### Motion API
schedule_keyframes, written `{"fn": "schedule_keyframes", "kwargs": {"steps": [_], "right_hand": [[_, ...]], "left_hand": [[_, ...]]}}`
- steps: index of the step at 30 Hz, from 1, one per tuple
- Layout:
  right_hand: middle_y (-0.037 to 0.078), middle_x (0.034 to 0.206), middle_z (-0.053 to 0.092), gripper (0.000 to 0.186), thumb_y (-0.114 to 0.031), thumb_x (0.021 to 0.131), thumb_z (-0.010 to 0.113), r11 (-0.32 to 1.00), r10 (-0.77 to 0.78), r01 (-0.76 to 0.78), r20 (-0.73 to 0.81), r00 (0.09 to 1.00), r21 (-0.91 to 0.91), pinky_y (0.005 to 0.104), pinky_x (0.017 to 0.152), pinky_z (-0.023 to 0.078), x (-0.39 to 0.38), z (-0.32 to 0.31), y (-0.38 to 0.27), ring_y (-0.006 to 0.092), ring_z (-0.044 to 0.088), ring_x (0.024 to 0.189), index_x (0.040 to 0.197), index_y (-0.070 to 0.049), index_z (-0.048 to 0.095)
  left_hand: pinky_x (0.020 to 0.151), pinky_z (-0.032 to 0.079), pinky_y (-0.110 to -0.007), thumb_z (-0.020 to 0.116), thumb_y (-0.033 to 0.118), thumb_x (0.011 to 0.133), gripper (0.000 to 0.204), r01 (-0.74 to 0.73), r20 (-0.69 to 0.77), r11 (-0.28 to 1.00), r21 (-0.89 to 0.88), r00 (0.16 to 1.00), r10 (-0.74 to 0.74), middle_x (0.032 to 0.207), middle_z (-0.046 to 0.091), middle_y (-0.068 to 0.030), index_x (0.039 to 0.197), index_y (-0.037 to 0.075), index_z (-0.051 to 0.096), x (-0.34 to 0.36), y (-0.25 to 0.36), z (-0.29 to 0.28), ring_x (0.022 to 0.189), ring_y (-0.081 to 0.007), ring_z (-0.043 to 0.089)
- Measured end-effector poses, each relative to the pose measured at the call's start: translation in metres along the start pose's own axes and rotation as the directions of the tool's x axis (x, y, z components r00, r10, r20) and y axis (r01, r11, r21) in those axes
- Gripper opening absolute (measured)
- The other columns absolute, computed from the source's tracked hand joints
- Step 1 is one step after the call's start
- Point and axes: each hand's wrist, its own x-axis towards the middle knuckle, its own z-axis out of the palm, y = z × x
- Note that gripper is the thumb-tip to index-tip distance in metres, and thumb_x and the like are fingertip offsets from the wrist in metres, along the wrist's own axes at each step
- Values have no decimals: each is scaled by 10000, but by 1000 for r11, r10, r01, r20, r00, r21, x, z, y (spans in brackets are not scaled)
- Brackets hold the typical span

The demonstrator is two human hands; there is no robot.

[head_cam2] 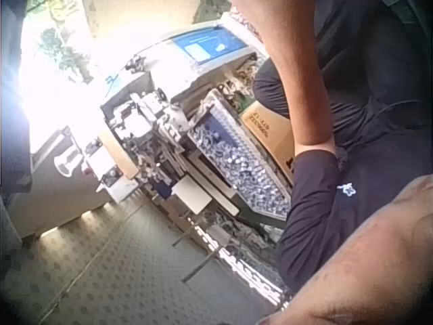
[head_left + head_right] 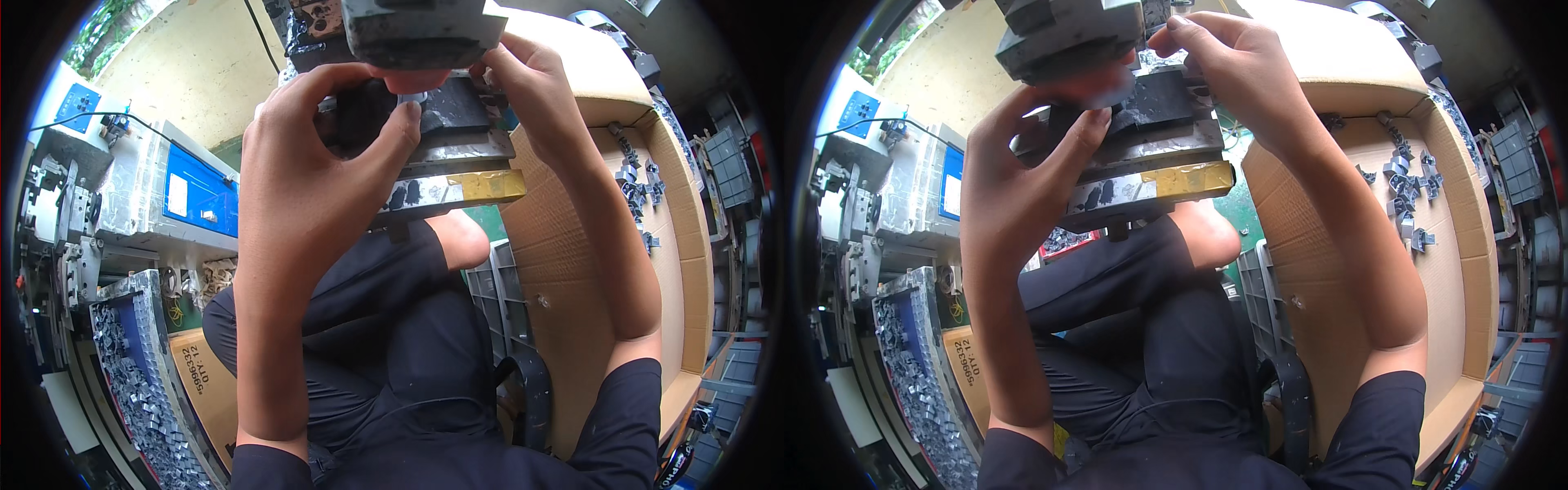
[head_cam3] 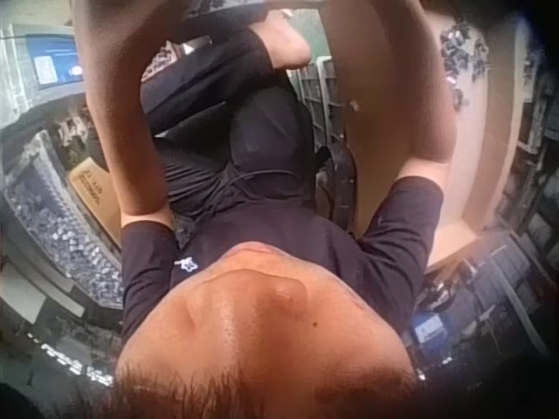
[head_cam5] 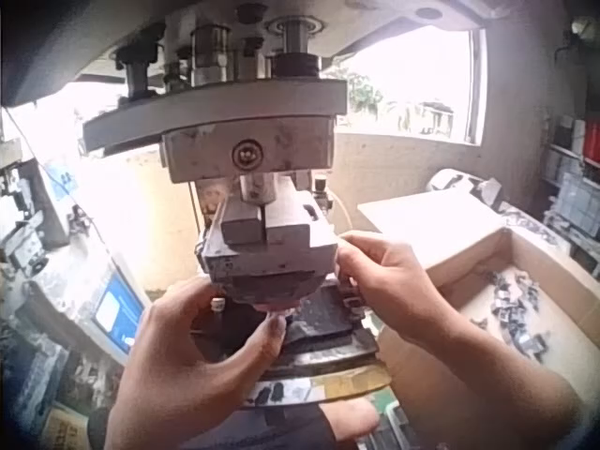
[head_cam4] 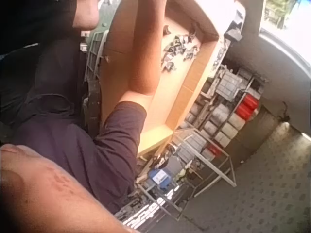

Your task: Placing plastic key fob components into a pad printing machine for stamping.

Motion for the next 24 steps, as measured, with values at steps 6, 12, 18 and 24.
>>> {"fn": "schedule_keyframes", "kwargs": {"steps": [6,12,18,24], "right_hand": [[24,961,753,369,-316,1086,590,999,-24,24,-20,1000,-35,246,742,495,1,-3,8,68,578,808,1088,-17,806],[24,913,724,374,-330,1089,594,999,-25,25,9,1000,-19,229,699,502,2,-6,9,63,600,775,1080,-20,803],[32,942,740,365,-315,1089,599,1000,15,-15,-6,1000,-13,233,713,515,1,-4,6,62,632,800,1078,-10,798],[47,990,759,345,-284,1089,598,1000,5,-5,-2,1000,12,241,749,525,3,-4,7,69,644,805,1094,1,791]], "left_hand": [[732,514,-247,813,232,940,374,-42,3,999,30,999,42,925,772,-80,1220,-8,748,2,-5,4,822,-89,673],[725,520,-259,819,254,938,400,-18,-5,1000,22,1000,18,921,761,-94,1210,-27,738,1,-2,2,827,-99,670],[737,529,-261,835,264,927,449,-38,-33,999,36,999,39,897,740,-102,1217,-60,718,-1,-6,6,830,-116,669],[736,533,-251,836,254,929,438,-36,-17,999,38,999,36,924,744,-97,1233,-40,719,0,-6,4,828,-106,674]]}}
